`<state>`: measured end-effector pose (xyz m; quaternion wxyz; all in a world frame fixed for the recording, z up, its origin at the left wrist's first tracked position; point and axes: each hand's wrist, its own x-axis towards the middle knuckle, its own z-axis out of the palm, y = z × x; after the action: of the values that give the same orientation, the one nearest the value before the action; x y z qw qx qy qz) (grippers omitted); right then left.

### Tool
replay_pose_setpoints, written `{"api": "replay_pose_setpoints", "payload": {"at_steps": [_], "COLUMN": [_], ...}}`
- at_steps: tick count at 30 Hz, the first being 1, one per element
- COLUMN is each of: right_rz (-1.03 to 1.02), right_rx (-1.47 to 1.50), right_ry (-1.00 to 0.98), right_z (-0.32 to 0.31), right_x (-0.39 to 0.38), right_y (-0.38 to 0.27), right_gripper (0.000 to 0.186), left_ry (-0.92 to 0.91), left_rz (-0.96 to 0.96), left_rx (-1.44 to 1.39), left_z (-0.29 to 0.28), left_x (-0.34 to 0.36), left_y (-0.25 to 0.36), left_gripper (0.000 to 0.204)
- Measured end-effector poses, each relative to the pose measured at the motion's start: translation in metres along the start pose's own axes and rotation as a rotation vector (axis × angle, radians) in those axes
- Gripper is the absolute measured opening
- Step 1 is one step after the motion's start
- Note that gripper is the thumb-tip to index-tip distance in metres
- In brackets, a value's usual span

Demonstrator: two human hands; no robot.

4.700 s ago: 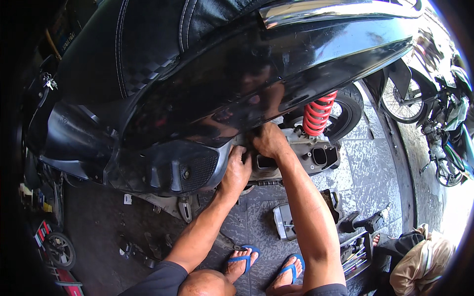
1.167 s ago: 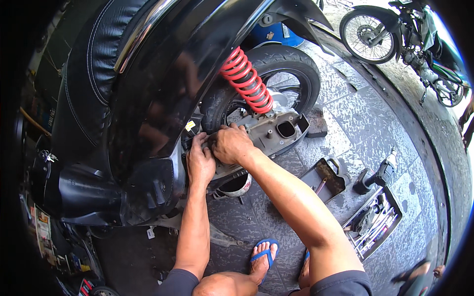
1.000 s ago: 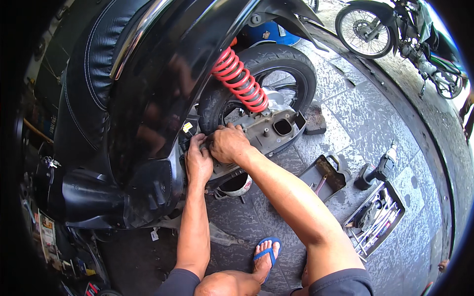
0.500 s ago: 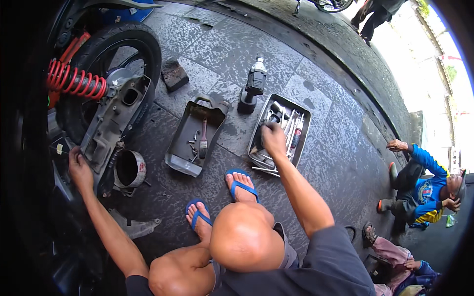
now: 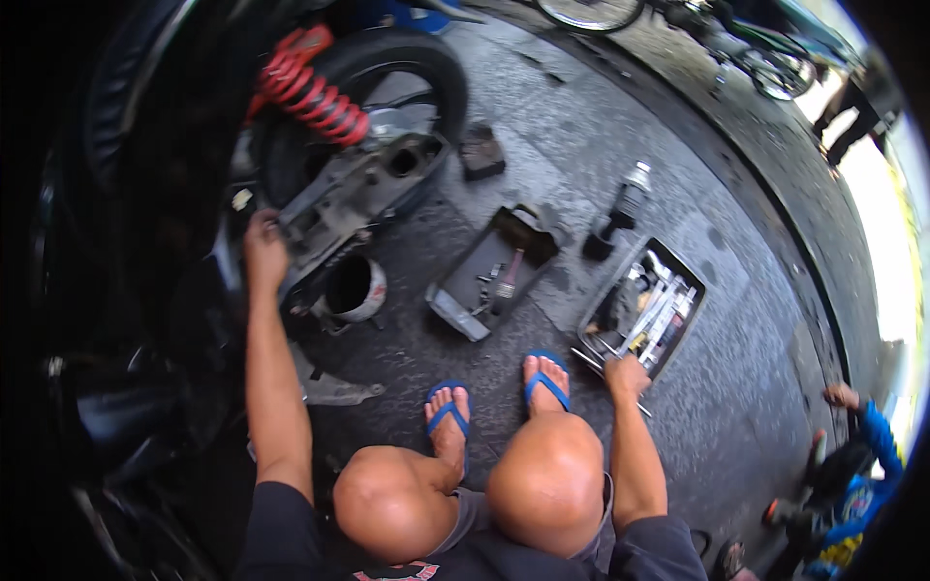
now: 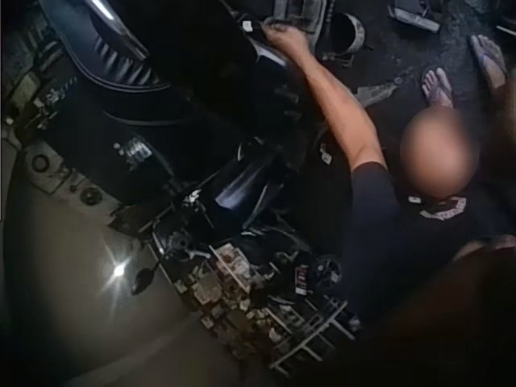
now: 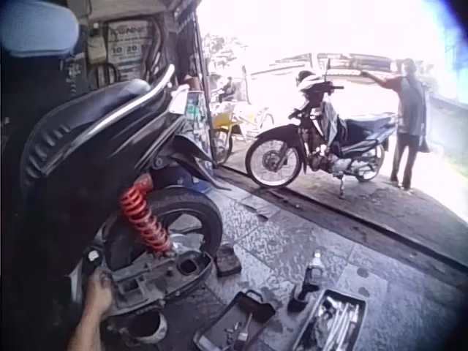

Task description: The person sits on the floor and uses a T-handle wrench to tighten bolts on the rear frame of a black scooter. They repeatedly adjust the tool and apply torque to fasteners near the rear wheel and suspension area.

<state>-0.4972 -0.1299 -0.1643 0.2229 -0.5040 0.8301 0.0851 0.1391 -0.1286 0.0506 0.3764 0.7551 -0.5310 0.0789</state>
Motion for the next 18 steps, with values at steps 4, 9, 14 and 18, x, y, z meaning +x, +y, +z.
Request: {"api": "replay_pose_setpoints", "payload": {"at_steps": [4,9,14,18], "right_rz": [-0.132,-0.133,-0.582,-0.873], "right_rx": [0.13,1.491,1.703,1.478], "right_ry": [0.021,-0.342,-0.273,0.032], "right_z": [0.001,-0.087,-0.24,-0.316], "right_x": [0.027,-0.005,-0.128,-0.212], "right_y": [0.013,0.04,0.056,0.029], "right_gripper": [0.049,0.045,0.073,0.048], "left_ry": [0.119,0.13,0.121,0.085], "left_rz": [0.007,-0.081,-0.055,-0.046], "left_rx": [-0.078,-0.147,-0.141,-0.14], "left_z": [0.008,0.013,0.014,0.012], "left_x": [-0.001,0.002,0.002,0.002], "left_y": [0.009,0.011,0.009,0.01], "left_gripper": [0.022,0.022,0.022,0.023]}}
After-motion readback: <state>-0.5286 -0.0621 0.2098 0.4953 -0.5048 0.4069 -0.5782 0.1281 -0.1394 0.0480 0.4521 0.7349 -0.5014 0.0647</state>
